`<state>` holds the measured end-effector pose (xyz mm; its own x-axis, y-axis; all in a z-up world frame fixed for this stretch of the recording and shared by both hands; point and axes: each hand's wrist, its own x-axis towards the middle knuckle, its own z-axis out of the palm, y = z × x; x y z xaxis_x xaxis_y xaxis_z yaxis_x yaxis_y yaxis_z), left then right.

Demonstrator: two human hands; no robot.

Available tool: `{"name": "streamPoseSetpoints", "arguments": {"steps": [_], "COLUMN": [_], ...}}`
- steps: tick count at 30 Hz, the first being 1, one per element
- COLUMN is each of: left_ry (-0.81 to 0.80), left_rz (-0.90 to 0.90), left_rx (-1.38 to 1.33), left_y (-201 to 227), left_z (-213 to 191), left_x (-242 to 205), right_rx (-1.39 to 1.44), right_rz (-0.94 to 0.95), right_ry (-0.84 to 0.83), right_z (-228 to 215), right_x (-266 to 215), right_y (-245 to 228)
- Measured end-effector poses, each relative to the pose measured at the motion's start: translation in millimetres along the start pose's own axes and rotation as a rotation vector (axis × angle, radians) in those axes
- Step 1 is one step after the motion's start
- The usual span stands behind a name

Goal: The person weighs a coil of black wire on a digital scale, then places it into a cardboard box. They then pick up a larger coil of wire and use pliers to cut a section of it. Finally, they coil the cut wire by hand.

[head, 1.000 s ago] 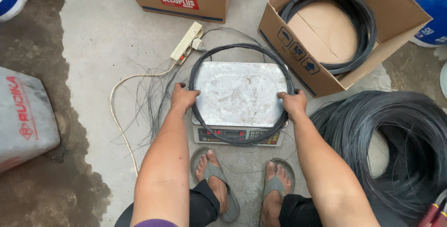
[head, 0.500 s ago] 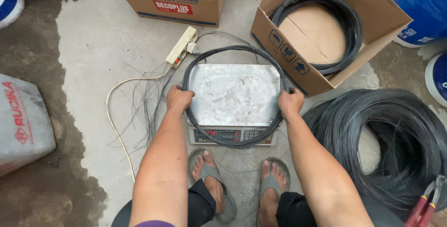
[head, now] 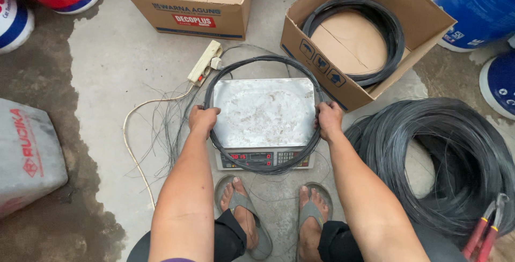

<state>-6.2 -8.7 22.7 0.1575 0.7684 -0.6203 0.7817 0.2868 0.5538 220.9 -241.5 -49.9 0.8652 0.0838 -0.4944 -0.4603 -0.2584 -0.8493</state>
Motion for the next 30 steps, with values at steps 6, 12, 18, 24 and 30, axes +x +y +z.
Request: {"name": "streamPoseSetpoints", "arguments": {"steps": [6, 12, 18, 24, 30], "left_ry": [0.111, 0.149, -0.011, 0.023, -0.028], "left_rz": [-0.016, 0.021, 0.204, 0.187, 0.124], "left_rx": [-0.104, -0.165, -0.18, -0.423, -0.387], "left_y": [9.5, 33.6, 46.5, 65.4, 79.1], "left_z": [9.1, -5.4, 10.3, -9.1, -3.4], "left_x": [7.2, -38.2, -24.8, -92.6, -87.9], "right_rx": [-0.015, -0.111, -0.251, -0.123, -0.145], "right_rz": [0.007, -0.011, -0.165, -0.32, -0.388], "right_ry": [-0.056, -0.038, 0.024, 0.041, 0.115], "right_z": [-3.9, -27.4, -75.4, -92.5, -100.6], "right_x": [-28.5, -27.6, -54.2, -70.3, -49.1], "right_y": [-45.8, -59.9, -121.5, -137.7, -128.4]}}
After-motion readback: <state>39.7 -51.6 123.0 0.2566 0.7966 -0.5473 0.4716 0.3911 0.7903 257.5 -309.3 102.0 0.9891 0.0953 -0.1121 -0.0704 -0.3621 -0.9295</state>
